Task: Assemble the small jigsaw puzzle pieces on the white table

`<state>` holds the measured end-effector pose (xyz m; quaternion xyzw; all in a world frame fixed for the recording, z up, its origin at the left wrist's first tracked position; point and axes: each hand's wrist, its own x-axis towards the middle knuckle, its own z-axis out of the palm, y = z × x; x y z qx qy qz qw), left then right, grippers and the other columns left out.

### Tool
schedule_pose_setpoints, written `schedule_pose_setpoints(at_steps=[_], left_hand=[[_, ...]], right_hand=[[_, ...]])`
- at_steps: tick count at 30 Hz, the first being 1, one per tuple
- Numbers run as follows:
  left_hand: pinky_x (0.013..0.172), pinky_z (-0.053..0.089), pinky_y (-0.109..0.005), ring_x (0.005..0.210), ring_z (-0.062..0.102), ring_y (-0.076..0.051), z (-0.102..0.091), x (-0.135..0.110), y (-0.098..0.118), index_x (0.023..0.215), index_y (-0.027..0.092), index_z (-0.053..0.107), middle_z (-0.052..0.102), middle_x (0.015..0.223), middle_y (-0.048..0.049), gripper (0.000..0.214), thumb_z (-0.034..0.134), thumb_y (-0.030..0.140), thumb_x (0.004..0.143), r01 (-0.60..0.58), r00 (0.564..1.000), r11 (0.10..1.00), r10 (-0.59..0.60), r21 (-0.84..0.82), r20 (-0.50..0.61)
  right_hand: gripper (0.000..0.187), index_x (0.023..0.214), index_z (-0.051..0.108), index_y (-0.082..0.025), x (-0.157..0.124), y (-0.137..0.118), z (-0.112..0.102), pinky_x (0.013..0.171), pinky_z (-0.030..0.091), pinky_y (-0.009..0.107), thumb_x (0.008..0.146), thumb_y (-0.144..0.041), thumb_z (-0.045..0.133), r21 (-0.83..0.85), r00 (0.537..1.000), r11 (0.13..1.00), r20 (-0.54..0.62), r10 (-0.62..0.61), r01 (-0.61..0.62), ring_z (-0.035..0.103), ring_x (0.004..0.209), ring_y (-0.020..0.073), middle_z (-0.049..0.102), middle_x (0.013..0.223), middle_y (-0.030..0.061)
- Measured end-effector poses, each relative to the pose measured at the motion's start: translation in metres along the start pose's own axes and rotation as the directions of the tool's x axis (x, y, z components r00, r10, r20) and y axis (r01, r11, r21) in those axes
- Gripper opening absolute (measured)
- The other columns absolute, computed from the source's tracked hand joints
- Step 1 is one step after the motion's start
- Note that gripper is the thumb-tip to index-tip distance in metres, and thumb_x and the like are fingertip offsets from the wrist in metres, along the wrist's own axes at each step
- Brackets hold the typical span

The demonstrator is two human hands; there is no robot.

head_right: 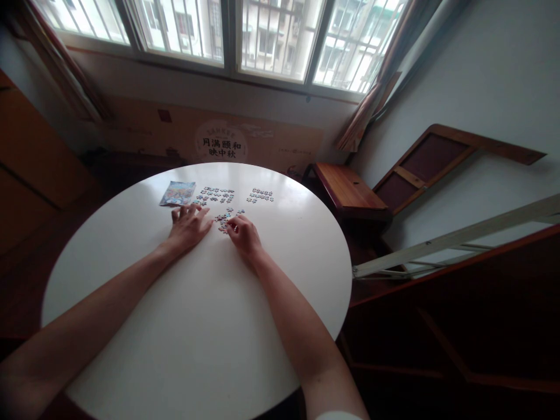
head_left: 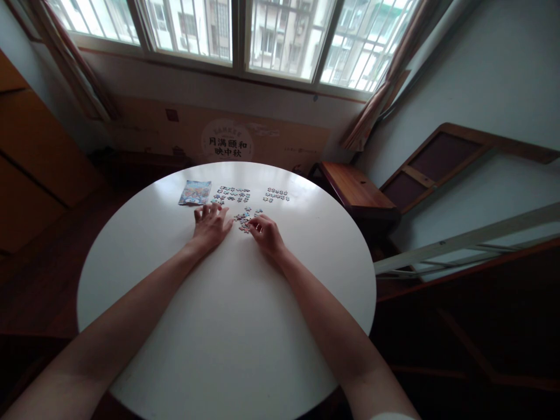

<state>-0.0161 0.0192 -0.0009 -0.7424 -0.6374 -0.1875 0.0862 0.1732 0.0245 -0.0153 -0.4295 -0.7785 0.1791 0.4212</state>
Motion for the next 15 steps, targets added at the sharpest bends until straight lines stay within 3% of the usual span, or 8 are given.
schedule_pose_setpoints(at_steps=[8, 15], left_hand=[[0.099, 0.021, -0.049, 0.118, 0.040, -0.030, 0.0031, 0.0013, -0.0001, 0.117, 0.023, 0.057, 0.054, 0.126, -0.0103, 0.039, 0.038, 0.041, 0.089, -0.014, 0.999, 0.999, 0.016, -0.033, 0.045], [0.101, 0.020, -0.047, 0.123, 0.036, -0.030, 0.0060, 0.0017, -0.0013, 0.119, 0.021, 0.057, 0.052, 0.131, -0.0113, 0.041, 0.040, 0.041, 0.088, -0.011, 1.000, 0.997, 0.011, -0.072, 0.006]], right_hand=[[0.011, 0.081, 0.065, -0.018, -0.0001, -0.0005, -0.0004, 0.065, 0.041, 0.021, 0.084, -0.021, 0.054, -0.018, 1.000, 1.000, 0.026, 0.000, 0.001, 0.051, 0.065, 0.0095, 0.056, 0.077, -0.0001], [0.012, 0.083, 0.065, -0.019, -0.0006, -0.0003, 0.0010, 0.066, 0.041, 0.021, 0.084, -0.021, 0.054, -0.032, 0.999, 0.999, 0.047, -0.001, 0.002, 0.051, 0.065, 0.0098, 0.057, 0.079, 0.0004]])
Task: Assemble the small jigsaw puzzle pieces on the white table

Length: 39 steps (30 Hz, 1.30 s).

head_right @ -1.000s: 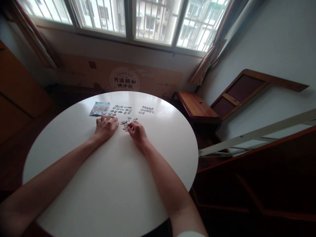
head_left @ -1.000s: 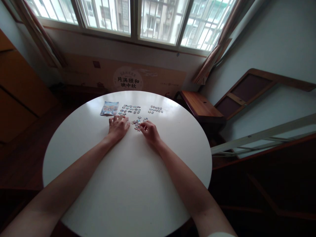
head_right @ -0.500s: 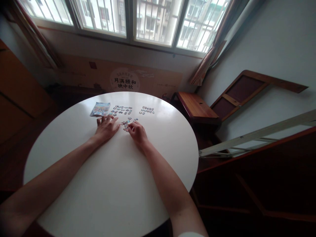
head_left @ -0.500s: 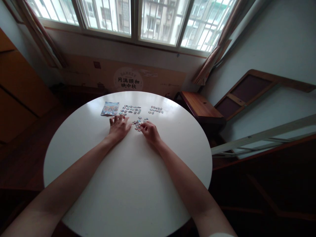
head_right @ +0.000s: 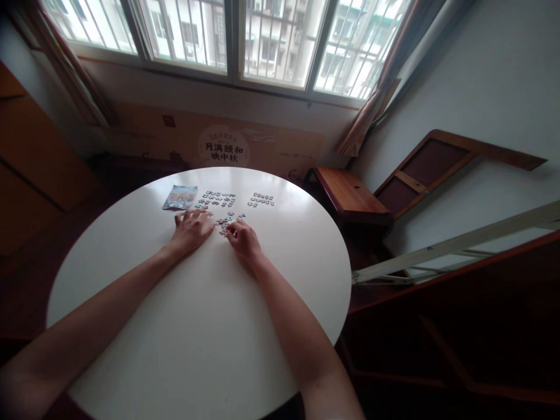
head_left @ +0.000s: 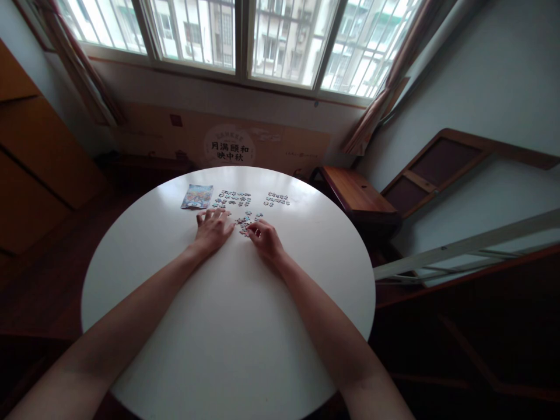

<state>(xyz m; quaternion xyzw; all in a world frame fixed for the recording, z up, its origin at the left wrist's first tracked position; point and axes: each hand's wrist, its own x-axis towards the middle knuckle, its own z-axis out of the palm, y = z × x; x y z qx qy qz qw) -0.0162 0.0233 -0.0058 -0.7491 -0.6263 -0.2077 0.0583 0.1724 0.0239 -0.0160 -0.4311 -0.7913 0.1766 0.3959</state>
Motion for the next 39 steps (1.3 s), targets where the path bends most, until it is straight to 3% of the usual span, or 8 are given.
schedule_pose_setpoints(at_steps=[4, 16, 28, 35, 39], left_hand=[[0.102, 0.018, -0.047, 0.124, 0.035, -0.029, 0.001, 0.001, -0.001, 0.119, 0.022, 0.057, 0.053, 0.130, -0.0096, 0.042, 0.037, 0.044, 0.089, -0.019, 0.999, 1.000, 0.019, 0.001, 0.030], [0.101, 0.022, -0.050, 0.128, 0.029, -0.033, 0.002, 0.006, -0.002, 0.137, 0.023, 0.041, 0.038, 0.144, -0.0100, 0.063, 0.029, 0.060, 0.087, 0.049, 0.979, 0.999, -0.050, 0.011, 0.200], [0.099, 0.024, -0.051, 0.127, 0.029, -0.033, 0.000, 0.009, -0.002, 0.141, 0.024, 0.036, 0.034, 0.147, -0.0100, 0.067, 0.023, 0.062, 0.087, 0.024, 0.966, 0.998, -0.037, 0.053, 0.254], [0.098, 0.027, -0.048, 0.124, 0.033, -0.032, -0.002, 0.004, 0.001, 0.142, 0.024, 0.033, 0.034, 0.145, -0.0104, 0.064, 0.032, 0.058, 0.087, 0.036, 0.990, 0.999, -0.039, 0.026, 0.135], [0.095, 0.030, -0.042, 0.121, 0.039, -0.030, -0.008, -0.002, 0.002, 0.136, 0.022, 0.041, 0.042, 0.137, -0.0133, 0.055, 0.037, 0.050, 0.089, 0.042, 0.999, 0.999, -0.042, -0.013, 0.020]], right_hand=[[0.011, 0.083, 0.065, -0.018, 0.000, 0.000, 0.001, 0.067, 0.042, 0.021, 0.083, -0.020, 0.054, 0.008, 1.000, 1.000, 0.007, 0.012, -0.012, 0.052, 0.066, 0.0100, 0.058, 0.080, 0.0009], [0.013, 0.083, 0.065, -0.018, 0.000, -0.002, 0.000, 0.068, 0.042, 0.021, 0.084, -0.021, 0.053, 0.024, 1.000, 1.000, 0.004, 0.019, -0.019, 0.053, 0.067, 0.0102, 0.058, 0.079, 0.0005], [0.012, 0.084, 0.066, -0.018, -0.001, -0.001, 0.001, 0.067, 0.042, 0.021, 0.084, -0.020, 0.053, 0.025, 1.000, 0.999, -0.002, 0.026, -0.026, 0.053, 0.066, 0.0097, 0.058, 0.080, 0.0008], [0.013, 0.082, 0.066, -0.018, 0.000, -0.001, 0.001, 0.068, 0.043, 0.021, 0.084, -0.021, 0.053, 0.047, 1.000, 0.999, -0.017, 0.025, -0.024, 0.053, 0.066, 0.0099, 0.057, 0.078, 0.0005], [0.013, 0.083, 0.066, -0.018, 0.001, -0.001, 0.002, 0.068, 0.044, 0.022, 0.083, -0.021, 0.053, 0.045, 0.996, 0.996, -0.039, 0.076, -0.075, 0.054, 0.065, 0.0102, 0.059, 0.080, 0.0015]])
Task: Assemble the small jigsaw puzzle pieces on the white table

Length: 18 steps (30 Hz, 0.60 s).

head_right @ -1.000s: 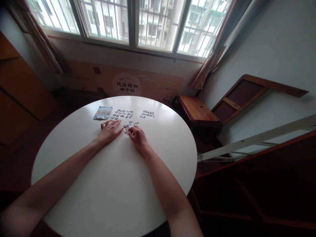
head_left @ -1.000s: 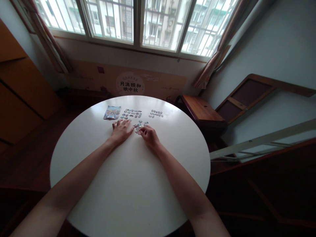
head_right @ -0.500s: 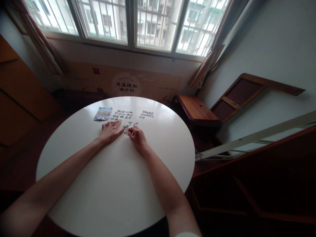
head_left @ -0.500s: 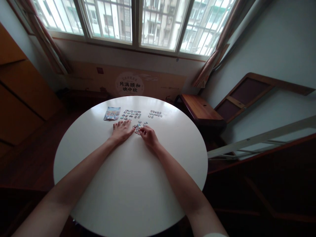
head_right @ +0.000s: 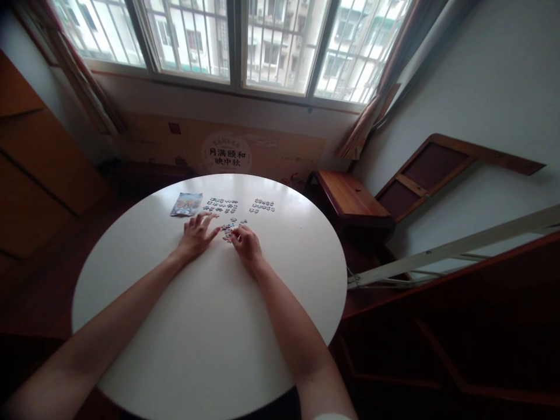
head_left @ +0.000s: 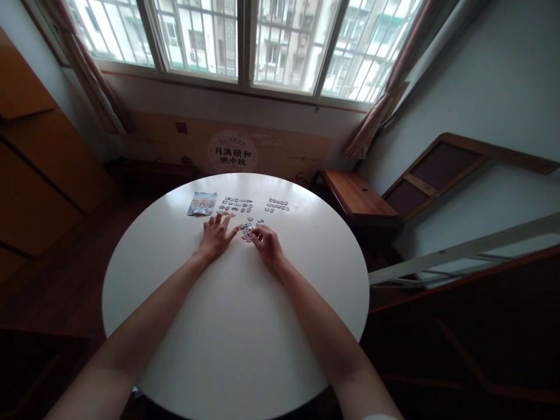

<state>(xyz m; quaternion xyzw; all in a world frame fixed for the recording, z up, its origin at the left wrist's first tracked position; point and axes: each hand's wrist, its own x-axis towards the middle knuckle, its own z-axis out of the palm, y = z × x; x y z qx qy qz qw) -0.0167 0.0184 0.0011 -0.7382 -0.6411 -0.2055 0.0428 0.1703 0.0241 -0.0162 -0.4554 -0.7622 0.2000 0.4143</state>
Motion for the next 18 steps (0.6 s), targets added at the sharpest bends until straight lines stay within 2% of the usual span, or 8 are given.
schedule_pose_setpoints(at_steps=[3, 5, 7, 12, 18], left_hand=[[0.090, 0.034, -0.037, 0.105, 0.052, -0.026, -0.0028, -0.0022, -0.0019, 0.121, 0.019, 0.054, 0.060, 0.111, -0.0121, 0.042, 0.036, 0.042, 0.091, -0.077, 0.997, 0.995, 0.075, -0.068, -0.033], [0.080, 0.037, -0.031, 0.083, 0.058, -0.021, -0.0025, -0.0031, -0.0041, 0.105, 0.018, 0.061, 0.065, 0.083, -0.0075, 0.037, 0.034, 0.040, 0.092, -0.110, 0.993, 0.987, 0.114, -0.120, 0.033], [0.066, 0.036, -0.027, 0.067, 0.058, -0.018, -0.0011, -0.0038, -0.0060, 0.092, 0.020, 0.064, 0.063, 0.070, -0.0044, 0.037, 0.034, 0.042, 0.092, -0.106, 0.988, 0.985, 0.119, -0.133, 0.097], [0.057, 0.029, -0.026, 0.058, 0.055, -0.017, 0.0012, -0.0037, -0.0070, 0.068, 0.020, 0.062, 0.063, 0.062, -0.0055, 0.044, 0.034, 0.045, 0.090, -0.141, 0.975, 0.980, 0.162, -0.140, 0.151], [0.058, 0.029, -0.027, 0.062, 0.057, -0.018, 0.0008, -0.0015, -0.0042, 0.066, 0.020, 0.062, 0.066, 0.066, -0.0071, 0.046, 0.033, 0.047, 0.090, -0.163, 0.968, 0.982, 0.177, -0.092, 0.176]], right_hand=[[0.013, 0.082, 0.065, -0.018, 0.0003, 0.0011, -0.0003, 0.067, 0.044, 0.023, 0.082, -0.021, 0.052, -0.027, 0.997, 0.999, -0.056, 0.044, -0.045, 0.053, 0.064, 0.0112, 0.060, 0.079, 0.0020], [0.014, 0.081, 0.065, -0.018, 0.0007, 0.0029, -0.0005, 0.067, 0.043, 0.024, 0.082, -0.022, 0.052, -0.037, 0.993, 0.997, -0.099, 0.069, -0.073, 0.053, 0.064, 0.0120, 0.060, 0.076, 0.0020], [0.015, 0.081, 0.065, -0.017, 0.0012, 0.0052, -0.0005, 0.066, 0.043, 0.024, 0.082, -0.023, 0.052, -0.034, 0.987, 0.995, -0.129, 0.092, -0.097, 0.053, 0.064, 0.0127, 0.060, 0.074, 0.0021], [0.014, 0.080, 0.065, -0.017, 0.0027, 0.0093, 0.0001, 0.066, 0.043, 0.025, 0.081, -0.023, 0.052, -0.031, 0.976, 0.990, -0.178, 0.128, -0.136, 0.052, 0.063, 0.0131, 0.059, 0.071, 0.0016], [0.013, 0.077, 0.066, -0.017, 0.0038, 0.0093, 0.0000, 0.067, 0.042, 0.026, 0.080, -0.021, 0.054, -0.050, 0.972, 0.991, -0.206, 0.110, -0.123, 0.051, 0.064, 0.0132, 0.057, 0.072, 0.0018]])
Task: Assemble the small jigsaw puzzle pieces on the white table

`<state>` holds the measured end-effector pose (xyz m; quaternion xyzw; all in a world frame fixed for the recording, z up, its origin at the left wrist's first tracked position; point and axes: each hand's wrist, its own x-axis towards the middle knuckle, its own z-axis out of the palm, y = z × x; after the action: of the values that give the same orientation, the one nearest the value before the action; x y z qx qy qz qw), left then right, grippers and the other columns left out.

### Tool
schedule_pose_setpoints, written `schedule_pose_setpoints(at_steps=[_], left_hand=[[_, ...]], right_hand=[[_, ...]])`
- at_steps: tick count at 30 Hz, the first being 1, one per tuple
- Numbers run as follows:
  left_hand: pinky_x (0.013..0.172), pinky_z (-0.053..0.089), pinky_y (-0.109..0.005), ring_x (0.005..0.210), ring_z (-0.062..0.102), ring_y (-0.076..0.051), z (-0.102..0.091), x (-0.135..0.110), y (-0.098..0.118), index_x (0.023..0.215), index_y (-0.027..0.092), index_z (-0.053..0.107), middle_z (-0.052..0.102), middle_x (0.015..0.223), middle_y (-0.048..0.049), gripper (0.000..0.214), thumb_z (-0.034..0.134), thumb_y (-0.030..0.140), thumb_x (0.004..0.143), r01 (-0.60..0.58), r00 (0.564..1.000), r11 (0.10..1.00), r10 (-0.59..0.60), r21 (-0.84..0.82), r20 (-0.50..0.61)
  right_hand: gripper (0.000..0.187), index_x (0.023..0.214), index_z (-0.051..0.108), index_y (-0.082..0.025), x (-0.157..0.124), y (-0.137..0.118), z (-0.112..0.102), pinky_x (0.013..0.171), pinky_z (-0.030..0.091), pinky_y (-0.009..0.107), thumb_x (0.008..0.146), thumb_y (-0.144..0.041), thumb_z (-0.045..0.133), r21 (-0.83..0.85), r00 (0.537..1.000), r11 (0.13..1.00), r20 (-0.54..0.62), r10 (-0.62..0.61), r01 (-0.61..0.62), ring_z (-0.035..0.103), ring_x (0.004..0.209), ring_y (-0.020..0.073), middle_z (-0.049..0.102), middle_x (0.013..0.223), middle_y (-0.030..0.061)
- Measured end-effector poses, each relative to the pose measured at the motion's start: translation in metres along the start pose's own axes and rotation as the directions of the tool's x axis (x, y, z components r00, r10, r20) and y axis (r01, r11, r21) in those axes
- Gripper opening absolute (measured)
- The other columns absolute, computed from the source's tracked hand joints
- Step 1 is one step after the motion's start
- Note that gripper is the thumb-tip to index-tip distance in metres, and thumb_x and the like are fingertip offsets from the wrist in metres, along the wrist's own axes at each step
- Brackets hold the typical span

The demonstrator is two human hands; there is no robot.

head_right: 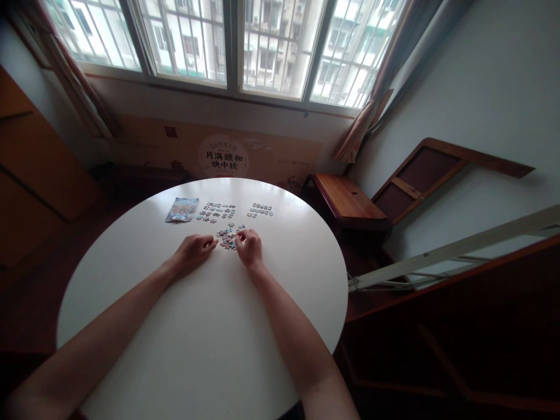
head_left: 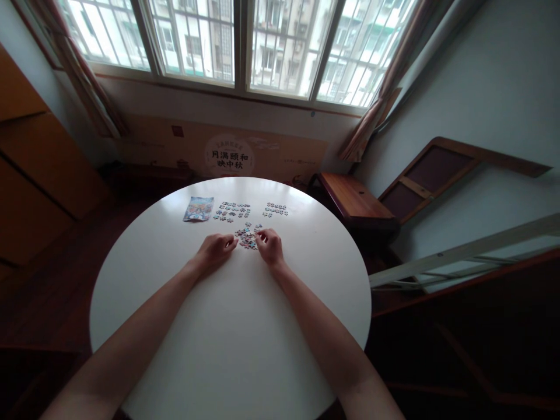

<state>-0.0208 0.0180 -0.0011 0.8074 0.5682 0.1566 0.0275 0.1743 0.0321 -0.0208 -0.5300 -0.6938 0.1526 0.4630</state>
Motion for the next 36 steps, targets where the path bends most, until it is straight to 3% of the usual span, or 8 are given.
schedule_pose_setpoints(at_steps=[8, 17, 25, 30, 36], left_hand=[[0.056, 0.026, -0.027, 0.060, 0.057, -0.018, 0.001, 0.000, -0.001, 0.069, 0.021, 0.064, 0.065, 0.065, -0.0065, 0.045, 0.034, 0.047, 0.090, -0.025, 1.000, 1.000, 0.025, 0.017, -0.013], [0.056, 0.027, -0.027, 0.061, 0.057, -0.019, 0.001, 0.000, -0.001, 0.074, 0.021, 0.065, 0.066, 0.067, -0.0067, 0.041, 0.037, 0.046, 0.088, -0.016, 1.000, 0.999, 0.017, 0.034, -0.014], [0.057, 0.027, -0.027, 0.063, 0.057, -0.019, -0.001, 0.000, 0.000, 0.075, 0.020, 0.064, 0.066, 0.068, -0.0072, 0.042, 0.036, 0.048, 0.088, -0.019, 1.000, 0.999, 0.019, 0.047, 0.002], [0.057, 0.027, -0.026, 0.064, 0.057, -0.019, -0.002, 0.000, 0.001, 0.075, 0.020, 0.064, 0.066, 0.069, -0.0070, 0.043, 0.034, 0.048, 0.089, -0.010, 1.000, 0.998, 0.010, 0.059, 0.011], [0.056, 0.026, -0.027, 0.063, 0.057, -0.019, -0.002, 0.000, 0.001, 0.074, 0.019, 0.064, 0.065, 0.067, -0.0069, 0.043, 0.034, 0.047, 0.089, -0.027, 1.000, 0.997, 0.027, 0.071, -0.001]], right_hand=[[0.016, 0.070, 0.065, -0.018, 0.000, 0.000, 0.001, 0.077, 0.040, 0.030, 0.081, -0.027, 0.057, -0.076, 0.999, 0.997, -0.044, 0.023, -0.027, 0.051, 0.076, 0.0163, 0.056, 0.078, 0.0040], [0.056, 0.042, 0.051, -0.019, 0.002, -0.002, -0.002, 0.083, 0.038, 0.034, 0.092, -0.043, 0.041, -0.054, 0.999, 0.998, -0.028, 0.020, -0.021, 0.048, 0.084, 0.0181, 0.058, 0.088, 0.0078], [0.047, 0.043, 0.060, -0.019, 0.001, -0.008, -0.006, 0.095, 0.035, 0.034, 0.086, -0.019, 0.041, -0.046, 0.995, 0.997, -0.076, 0.061, -0.065, 0.045, 0.097, 0.0188, 0.054, 0.110, 0.0056], [0.041, 0.049, 0.066, -0.019, 0.001, -0.011, -0.010, 0.096, 0.034, 0.036, 0.082, -0.018, 0.041, -0.015, 0.983, 0.986, -0.083, 0.166, -0.168, 0.045, 0.097, 0.0202, 0.051, 0.117, 0.0048], [0.039, 0.052, 0.068, -0.019, 0.003, -0.010, -0.009, 0.097, 0.034, 0.035, 0.082, -0.017, 0.042, -0.030, 0.978, 0.980, -0.077, 0.192, -0.195, 0.045, 0.097, 0.0204, 0.052, 0.117, 0.0050]])
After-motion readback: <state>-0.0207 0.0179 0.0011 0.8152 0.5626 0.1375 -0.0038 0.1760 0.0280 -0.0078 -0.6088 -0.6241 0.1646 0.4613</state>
